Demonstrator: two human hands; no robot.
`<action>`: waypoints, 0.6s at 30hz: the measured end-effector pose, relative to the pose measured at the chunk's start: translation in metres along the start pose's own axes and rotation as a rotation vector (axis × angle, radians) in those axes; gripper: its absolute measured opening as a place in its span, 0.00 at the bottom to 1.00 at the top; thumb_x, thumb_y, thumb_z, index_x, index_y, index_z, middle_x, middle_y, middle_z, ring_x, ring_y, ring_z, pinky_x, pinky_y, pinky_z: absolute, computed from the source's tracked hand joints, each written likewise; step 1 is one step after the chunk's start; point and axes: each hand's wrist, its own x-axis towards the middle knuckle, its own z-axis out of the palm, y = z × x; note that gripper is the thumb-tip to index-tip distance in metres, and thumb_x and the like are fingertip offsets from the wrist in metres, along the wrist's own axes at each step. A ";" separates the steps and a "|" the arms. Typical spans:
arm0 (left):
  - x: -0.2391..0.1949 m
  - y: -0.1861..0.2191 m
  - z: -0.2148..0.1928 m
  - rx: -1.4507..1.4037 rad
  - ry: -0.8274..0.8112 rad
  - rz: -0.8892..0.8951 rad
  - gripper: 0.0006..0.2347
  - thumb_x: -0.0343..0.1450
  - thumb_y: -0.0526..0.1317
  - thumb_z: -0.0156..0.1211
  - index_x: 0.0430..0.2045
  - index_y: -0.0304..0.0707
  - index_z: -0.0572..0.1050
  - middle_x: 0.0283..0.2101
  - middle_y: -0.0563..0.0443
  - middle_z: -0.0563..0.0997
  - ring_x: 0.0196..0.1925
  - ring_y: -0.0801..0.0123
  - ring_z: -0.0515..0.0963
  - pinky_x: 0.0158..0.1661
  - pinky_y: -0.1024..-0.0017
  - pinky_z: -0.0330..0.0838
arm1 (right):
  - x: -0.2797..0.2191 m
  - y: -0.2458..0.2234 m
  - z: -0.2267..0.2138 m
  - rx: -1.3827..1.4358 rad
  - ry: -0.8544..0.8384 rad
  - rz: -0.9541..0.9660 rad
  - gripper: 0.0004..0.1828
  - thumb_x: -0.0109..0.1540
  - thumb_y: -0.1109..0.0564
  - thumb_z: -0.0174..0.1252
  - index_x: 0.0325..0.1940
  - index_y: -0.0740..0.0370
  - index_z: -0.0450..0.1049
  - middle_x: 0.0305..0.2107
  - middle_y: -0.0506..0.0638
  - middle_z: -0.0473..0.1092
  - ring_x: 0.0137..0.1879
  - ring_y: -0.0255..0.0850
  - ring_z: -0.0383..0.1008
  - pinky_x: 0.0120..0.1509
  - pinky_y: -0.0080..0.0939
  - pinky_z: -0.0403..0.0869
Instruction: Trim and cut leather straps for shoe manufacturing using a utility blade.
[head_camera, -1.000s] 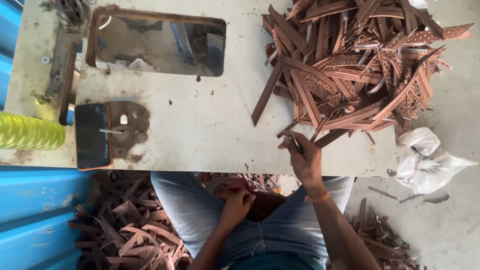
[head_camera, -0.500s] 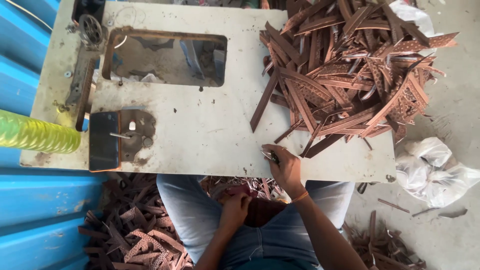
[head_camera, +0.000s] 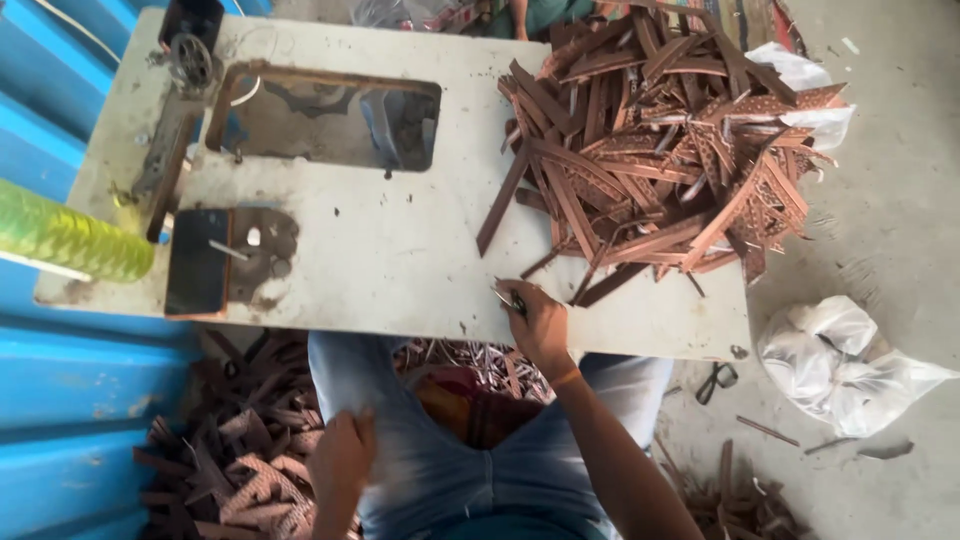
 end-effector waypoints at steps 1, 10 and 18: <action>0.004 -0.006 0.005 0.003 -0.116 0.027 0.20 0.74 0.57 0.48 0.29 0.36 0.72 0.31 0.39 0.77 0.33 0.44 0.81 0.34 0.50 0.75 | 0.000 -0.001 -0.002 0.001 -0.001 0.001 0.19 0.56 0.66 0.63 0.51 0.57 0.78 0.39 0.56 0.79 0.43 0.52 0.81 0.46 0.45 0.78; -0.036 0.002 -0.025 -0.123 -0.579 0.116 0.15 0.77 0.50 0.43 0.29 0.41 0.73 0.25 0.41 0.78 0.26 0.49 0.81 0.34 0.53 0.78 | -0.012 0.019 0.007 0.011 0.011 -0.018 0.20 0.56 0.65 0.65 0.53 0.59 0.77 0.40 0.59 0.78 0.44 0.53 0.81 0.47 0.45 0.78; -0.032 -0.001 -0.027 0.006 -0.390 0.305 0.14 0.75 0.48 0.46 0.29 0.37 0.74 0.30 0.38 0.81 0.32 0.43 0.82 0.39 0.47 0.76 | -0.007 0.006 -0.003 0.054 -0.056 0.063 0.19 0.58 0.65 0.61 0.54 0.59 0.78 0.36 0.58 0.78 0.42 0.53 0.81 0.46 0.45 0.77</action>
